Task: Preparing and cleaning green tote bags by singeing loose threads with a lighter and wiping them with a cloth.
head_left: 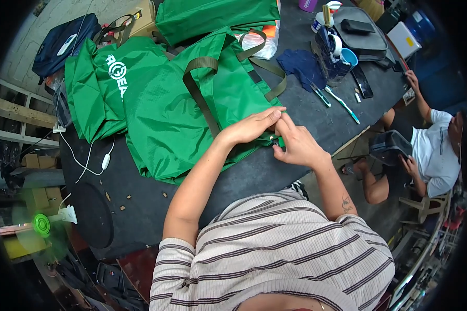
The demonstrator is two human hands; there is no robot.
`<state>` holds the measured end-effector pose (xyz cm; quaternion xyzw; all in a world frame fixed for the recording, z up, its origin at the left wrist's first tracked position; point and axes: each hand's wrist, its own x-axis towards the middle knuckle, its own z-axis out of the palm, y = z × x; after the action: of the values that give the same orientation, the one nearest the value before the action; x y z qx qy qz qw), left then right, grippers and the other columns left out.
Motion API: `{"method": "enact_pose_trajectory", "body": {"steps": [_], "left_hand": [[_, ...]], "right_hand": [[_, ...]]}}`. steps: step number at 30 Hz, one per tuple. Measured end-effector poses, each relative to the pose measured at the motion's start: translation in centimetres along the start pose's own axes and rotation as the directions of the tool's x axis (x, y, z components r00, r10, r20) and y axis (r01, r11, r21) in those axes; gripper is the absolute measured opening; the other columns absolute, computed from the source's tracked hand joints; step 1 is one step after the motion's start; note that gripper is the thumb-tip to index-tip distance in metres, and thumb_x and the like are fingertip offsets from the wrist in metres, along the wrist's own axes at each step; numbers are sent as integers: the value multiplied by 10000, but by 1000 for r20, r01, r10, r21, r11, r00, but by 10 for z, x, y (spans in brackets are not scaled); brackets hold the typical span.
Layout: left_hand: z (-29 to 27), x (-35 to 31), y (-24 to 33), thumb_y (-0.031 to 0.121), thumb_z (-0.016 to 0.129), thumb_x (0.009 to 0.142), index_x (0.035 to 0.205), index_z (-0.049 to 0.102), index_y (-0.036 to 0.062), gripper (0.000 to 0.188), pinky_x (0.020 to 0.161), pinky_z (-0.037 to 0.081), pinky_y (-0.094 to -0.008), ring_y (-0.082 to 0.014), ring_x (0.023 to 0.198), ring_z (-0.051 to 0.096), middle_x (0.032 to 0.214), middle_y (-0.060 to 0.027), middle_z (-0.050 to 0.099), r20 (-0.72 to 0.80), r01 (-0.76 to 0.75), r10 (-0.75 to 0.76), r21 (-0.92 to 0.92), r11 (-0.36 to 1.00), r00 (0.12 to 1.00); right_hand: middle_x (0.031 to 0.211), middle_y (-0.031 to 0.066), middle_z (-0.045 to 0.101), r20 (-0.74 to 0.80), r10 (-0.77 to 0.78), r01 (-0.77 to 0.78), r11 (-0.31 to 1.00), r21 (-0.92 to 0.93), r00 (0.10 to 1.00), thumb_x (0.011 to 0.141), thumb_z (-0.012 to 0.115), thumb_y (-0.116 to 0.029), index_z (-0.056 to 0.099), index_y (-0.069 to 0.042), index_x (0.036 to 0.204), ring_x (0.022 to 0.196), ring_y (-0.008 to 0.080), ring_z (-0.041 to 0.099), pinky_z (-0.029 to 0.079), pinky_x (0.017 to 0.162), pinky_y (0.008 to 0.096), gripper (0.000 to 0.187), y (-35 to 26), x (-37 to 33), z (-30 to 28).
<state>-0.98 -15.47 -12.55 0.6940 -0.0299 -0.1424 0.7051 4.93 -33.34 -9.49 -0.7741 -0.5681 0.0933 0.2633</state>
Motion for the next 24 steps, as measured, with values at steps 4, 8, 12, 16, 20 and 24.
{"method": "enact_pose_trajectory", "body": {"steps": [4, 8, 12, 16, 20, 24], "left_hand": [[1, -3, 4, 522, 306, 979, 1421, 335, 75, 629, 997, 380, -332, -216, 1109, 554, 1337, -149, 457, -33, 26, -25, 20, 999, 999], [3, -6, 8, 572, 301, 960, 1428, 338, 115, 655, 947, 402, -333, -213, 1028, 558, 1351, -135, 453, -75, 45, -35, 141, 989, 997], [6, -3, 13, 569, 277, 965, 1433, 335, 144, 636, 934, 407, -347, -219, 1003, 531, 1346, -128, 468, -23, 68, -64, 201, 977, 998], [6, 1, 5, 565, 276, 966, 1433, 333, 137, 635, 937, 407, -351, -232, 1005, 534, 1336, -136, 477, -19, 33, -29, 215, 976, 999], [6, 1, 4, 555, 282, 970, 1432, 333, 133, 627, 949, 405, -354, -236, 1020, 537, 1337, -150, 477, -11, 37, -35, 232, 972, 999], [7, 0, 6, 532, 294, 975, 1421, 356, 127, 606, 994, 366, -368, -248, 1053, 536, 1314, -133, 509, -37, 63, -56, 220, 974, 998]], "right_hand": [[879, 139, 437, -250, 125, -77, 978, 191, 960, 749, 651, -173, 440, -14, 899, 750, 313, 511, 432, 671, 377, 304, 17, -12, 2], [833, 133, 431, -296, 338, -281, 934, 220, 893, 759, 635, -191, 435, -12, 895, 717, 305, 499, 423, 651, 364, 301, 24, -25, -4], [868, 123, 445, -269, 353, -359, 933, 28, 896, 732, 634, -198, 426, -53, 877, 691, 353, 554, 450, 592, 444, 292, 25, -34, 10], [919, 128, 437, -327, 382, -385, 921, 59, 864, 721, 618, -141, 418, -41, 900, 695, 351, 558, 462, 592, 446, 286, 26, -33, 30], [945, 133, 424, -352, 393, -386, 918, 93, 849, 709, 610, -95, 406, -36, 927, 711, 353, 559, 464, 593, 450, 304, 21, -27, 33], [934, 138, 424, -351, 405, -387, 914, 124, 844, 721, 627, -107, 411, -31, 923, 694, 353, 544, 469, 602, 445, 306, 24, -27, 38]]}}
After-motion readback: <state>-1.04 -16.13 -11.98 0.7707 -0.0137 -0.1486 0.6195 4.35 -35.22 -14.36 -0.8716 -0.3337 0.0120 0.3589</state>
